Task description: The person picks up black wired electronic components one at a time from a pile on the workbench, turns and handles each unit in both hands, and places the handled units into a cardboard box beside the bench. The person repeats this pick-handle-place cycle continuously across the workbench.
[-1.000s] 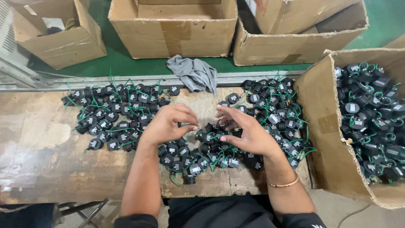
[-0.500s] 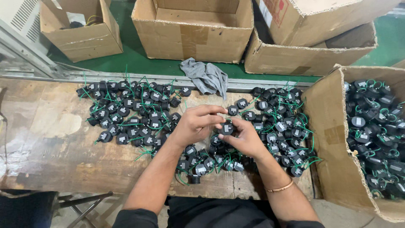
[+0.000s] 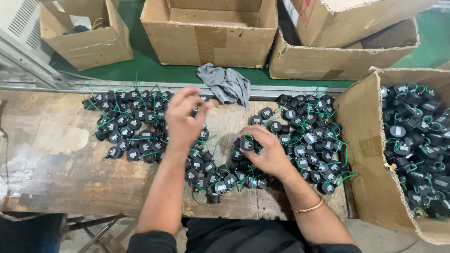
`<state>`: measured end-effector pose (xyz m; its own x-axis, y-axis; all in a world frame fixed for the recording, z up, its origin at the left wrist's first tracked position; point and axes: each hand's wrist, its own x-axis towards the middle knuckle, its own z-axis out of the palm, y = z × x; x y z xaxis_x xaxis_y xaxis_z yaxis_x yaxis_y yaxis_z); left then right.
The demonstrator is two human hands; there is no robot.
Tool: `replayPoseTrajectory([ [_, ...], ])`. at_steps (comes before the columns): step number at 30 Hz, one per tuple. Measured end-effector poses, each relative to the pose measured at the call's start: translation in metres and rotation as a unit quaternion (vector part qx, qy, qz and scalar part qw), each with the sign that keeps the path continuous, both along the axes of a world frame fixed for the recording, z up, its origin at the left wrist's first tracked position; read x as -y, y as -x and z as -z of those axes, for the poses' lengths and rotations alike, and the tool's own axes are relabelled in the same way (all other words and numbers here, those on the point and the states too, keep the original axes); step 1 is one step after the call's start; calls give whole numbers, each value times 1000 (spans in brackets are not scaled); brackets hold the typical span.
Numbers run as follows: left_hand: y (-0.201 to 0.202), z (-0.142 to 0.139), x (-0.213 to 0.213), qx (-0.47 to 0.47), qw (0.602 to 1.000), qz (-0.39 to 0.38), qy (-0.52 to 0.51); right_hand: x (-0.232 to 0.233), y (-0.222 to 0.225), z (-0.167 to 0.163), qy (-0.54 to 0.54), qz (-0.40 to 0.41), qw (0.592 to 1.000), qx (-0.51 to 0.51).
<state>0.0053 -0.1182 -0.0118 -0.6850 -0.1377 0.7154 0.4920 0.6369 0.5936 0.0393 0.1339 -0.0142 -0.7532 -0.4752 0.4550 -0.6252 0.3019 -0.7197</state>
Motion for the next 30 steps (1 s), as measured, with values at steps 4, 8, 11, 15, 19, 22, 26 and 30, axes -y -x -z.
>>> replayPoseTrajectory([
  [4,15,-11,43,110,971,-136,163,2,1,-2,-19,10,1000,7],
  [8,25,-9,46,135,946,-127,267,4,-1,-1,18,21,999,-18],
  [11,30,-7,42,149,950,-81,263,3,1,0,24,35,999,-28],
  [15,32,-3,37,165,958,-65,226,0,2,1,15,47,998,-34],
  [19,27,-4,39,121,972,19,199,-3,2,3,23,45,999,-19],
  [22,19,-13,31,60,979,121,150,-3,2,5,49,61,997,0],
  [26,12,-39,10,101,941,313,77,-5,6,8,71,102,989,82],
  [30,4,-66,-13,104,899,422,63,-6,6,22,178,-33,957,226],
])
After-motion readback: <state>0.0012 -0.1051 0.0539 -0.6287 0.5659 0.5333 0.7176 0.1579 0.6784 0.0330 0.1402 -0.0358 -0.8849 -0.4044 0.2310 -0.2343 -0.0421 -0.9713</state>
